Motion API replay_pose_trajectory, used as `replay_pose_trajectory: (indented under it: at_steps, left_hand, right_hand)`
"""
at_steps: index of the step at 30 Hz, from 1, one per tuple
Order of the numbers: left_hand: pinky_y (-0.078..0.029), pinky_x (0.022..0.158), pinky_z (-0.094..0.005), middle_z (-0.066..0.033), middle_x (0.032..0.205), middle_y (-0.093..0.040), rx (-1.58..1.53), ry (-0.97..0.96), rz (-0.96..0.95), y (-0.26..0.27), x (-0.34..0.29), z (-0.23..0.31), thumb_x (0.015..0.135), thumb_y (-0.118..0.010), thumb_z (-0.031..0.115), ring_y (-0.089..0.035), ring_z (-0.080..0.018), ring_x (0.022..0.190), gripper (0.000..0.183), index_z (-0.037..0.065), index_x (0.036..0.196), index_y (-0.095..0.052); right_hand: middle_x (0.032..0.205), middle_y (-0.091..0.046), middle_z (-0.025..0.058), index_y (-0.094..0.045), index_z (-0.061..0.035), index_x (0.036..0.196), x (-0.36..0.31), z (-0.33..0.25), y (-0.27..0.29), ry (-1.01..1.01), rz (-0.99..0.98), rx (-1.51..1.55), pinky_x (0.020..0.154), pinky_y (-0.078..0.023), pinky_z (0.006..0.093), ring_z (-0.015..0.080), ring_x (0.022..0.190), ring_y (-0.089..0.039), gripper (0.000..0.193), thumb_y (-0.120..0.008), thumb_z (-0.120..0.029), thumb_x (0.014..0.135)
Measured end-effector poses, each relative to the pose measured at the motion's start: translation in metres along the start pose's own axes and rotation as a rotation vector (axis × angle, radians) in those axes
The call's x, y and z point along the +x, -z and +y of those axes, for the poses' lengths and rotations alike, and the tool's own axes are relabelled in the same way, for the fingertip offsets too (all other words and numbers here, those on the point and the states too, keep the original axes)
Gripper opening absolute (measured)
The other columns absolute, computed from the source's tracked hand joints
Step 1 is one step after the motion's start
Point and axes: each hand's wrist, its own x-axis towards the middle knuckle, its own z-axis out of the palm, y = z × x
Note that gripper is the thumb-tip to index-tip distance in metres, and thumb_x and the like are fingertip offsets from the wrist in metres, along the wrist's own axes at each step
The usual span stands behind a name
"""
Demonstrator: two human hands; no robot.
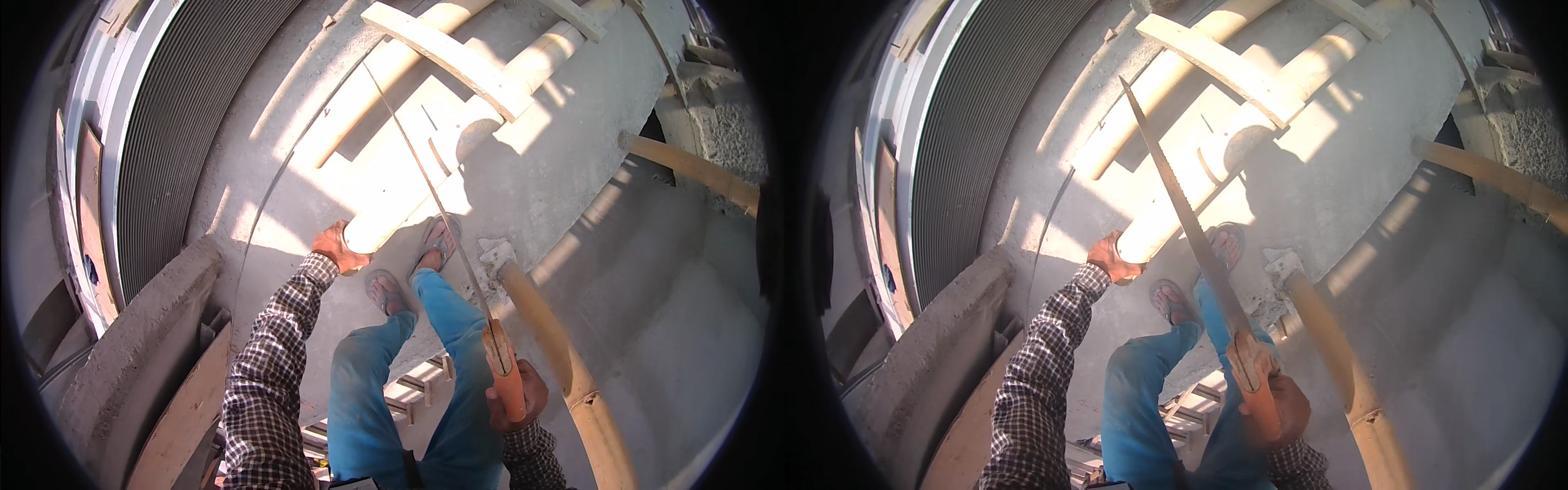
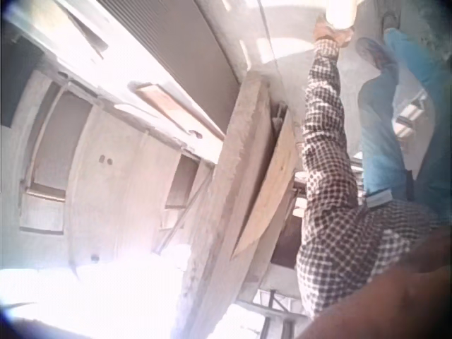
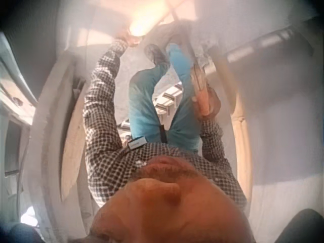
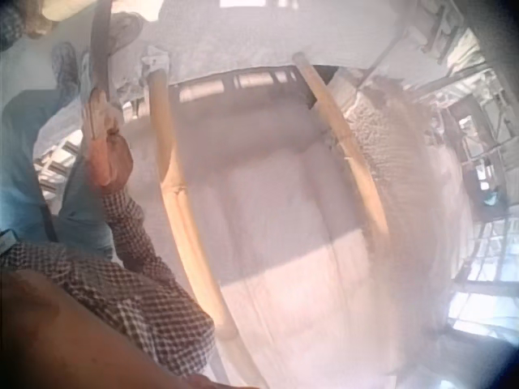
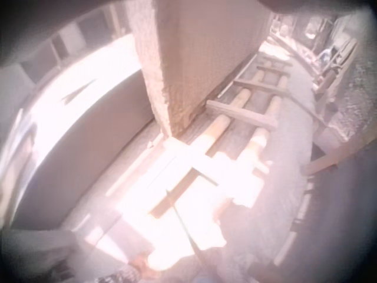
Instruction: The person sits on the floor and uses a hand saw to cut cylindrical pipes that are supported by wooden blocks. The person measures the pipe with a tape measure, repositions the pipe, and continues sawing to complete the cuts.
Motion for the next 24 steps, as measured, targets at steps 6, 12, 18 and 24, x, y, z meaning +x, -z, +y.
replay_pose_trajectory:
  at_steps: [6,12,18,24]
  left_hand:
    - [-0.057,0.086,-0.0392,-0.0198,0.098,-0.070,-0.199,-0.214,0.156,0.028,-0.053,0.001,0.059,-0.083,0.047,-0.070,-0.0336,0.093,0.075,-0.003,0.111,-0.064]
    - [-0.055,0.084,-0.0359,-0.0185,0.096,-0.072,-0.360,-0.326,0.189,0.061,-0.075,-0.012,0.059,-0.086,0.040,-0.071,-0.0285,0.088,0.068,-0.004,0.107,-0.068]
    - [-0.057,0.084,-0.0369,-0.0234,0.095,-0.073,-0.250,-0.254,0.304,0.024,-0.043,-0.021,0.055,-0.085,0.053,-0.071,-0.0331,0.086,0.084,-0.009,0.110,-0.068]
    - [-0.057,0.081,-0.0390,-0.0210,0.094,-0.073,-0.318,-0.183,0.517,-0.021,-0.033,-0.021,0.054,-0.087,0.049,-0.071,-0.0329,0.087,0.078,-0.006,0.107,-0.070]
  right_hand:
    - [0.073,-0.063,0.0104,-0.065,0.0016,0.086,0.019,0.018,-0.007,0.200,-0.104,0.138,0.059,-0.051,0.0357,0.0227,0.062,-0.064,0.047,-0.073,-0.045,0.087]
    - [0.078,-0.066,0.0118,-0.068,0.0028,0.100,0.050,0.066,-0.029,0.398,-0.150,0.227,0.062,-0.054,0.0356,0.0226,0.068,-0.066,0.041,-0.072,-0.035,0.086]
    - [0.074,-0.064,0.0097,-0.066,0.0035,0.101,0.072,0.070,-0.075,0.626,-0.154,0.204,0.058,-0.051,0.0335,0.0178,0.064,-0.064,0.041,-0.070,-0.036,0.090]
    - [0.082,-0.067,0.0143,-0.067,0.0044,0.109,0.067,0.089,-0.101,0.601,-0.260,0.217,0.060,-0.052,0.0349,0.0229,0.067,-0.066,0.034,-0.072,-0.023,0.089]
